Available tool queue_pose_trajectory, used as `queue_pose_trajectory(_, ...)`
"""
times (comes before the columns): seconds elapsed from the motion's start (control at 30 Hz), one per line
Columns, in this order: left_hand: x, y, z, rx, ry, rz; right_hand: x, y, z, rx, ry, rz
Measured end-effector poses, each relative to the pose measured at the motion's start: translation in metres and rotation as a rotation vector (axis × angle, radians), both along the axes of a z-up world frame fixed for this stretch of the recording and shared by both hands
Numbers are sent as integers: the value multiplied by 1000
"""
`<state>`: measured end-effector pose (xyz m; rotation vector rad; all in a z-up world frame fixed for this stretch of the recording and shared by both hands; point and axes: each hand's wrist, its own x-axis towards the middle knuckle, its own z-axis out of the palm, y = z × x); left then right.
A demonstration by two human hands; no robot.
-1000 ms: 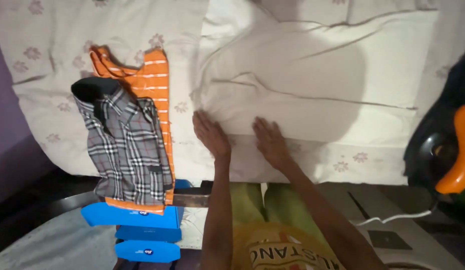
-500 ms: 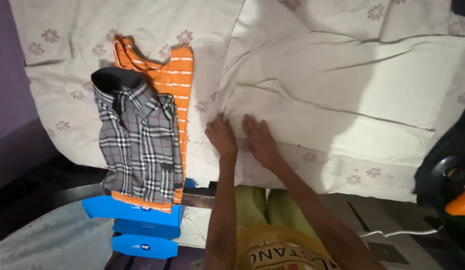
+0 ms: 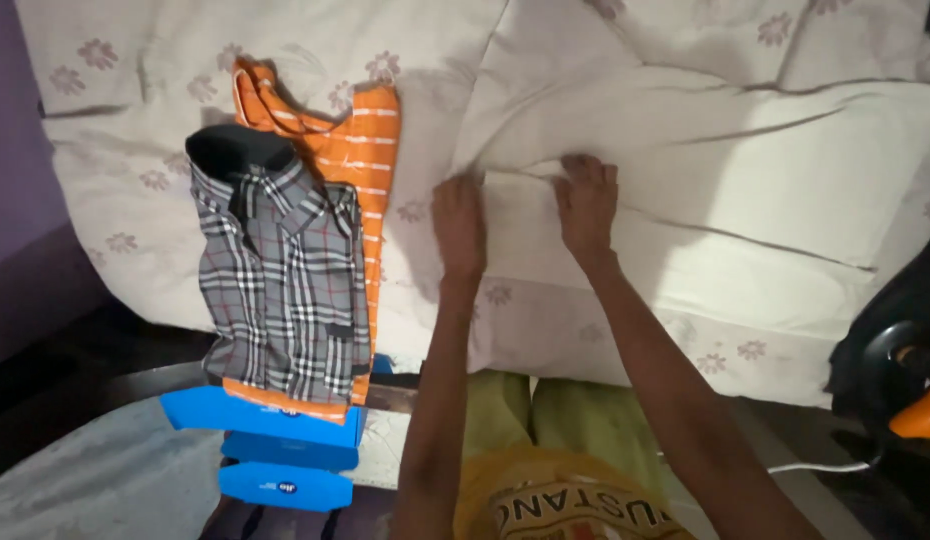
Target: The person irons a white t-shirt laid out on a bed using an orange and black iron. They smooth the fabric with one hand while moving the iron across the surface, then fold the shirt into a compact rectangle and place it on a stack of other folded clothes.
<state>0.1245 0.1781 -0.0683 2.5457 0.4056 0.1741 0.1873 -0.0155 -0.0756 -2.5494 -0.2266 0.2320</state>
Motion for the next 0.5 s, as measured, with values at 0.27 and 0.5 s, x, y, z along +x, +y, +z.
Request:
queue_pose_trajectory(0.27, 45, -12, -14, -58, 545, 180, 19, -1, 10, 141, 187, -184)
queue_pose_trajectory(0.5, 40, 0, -16, -572, 92, 202, 8, 2, 5, 611, 365, -366)
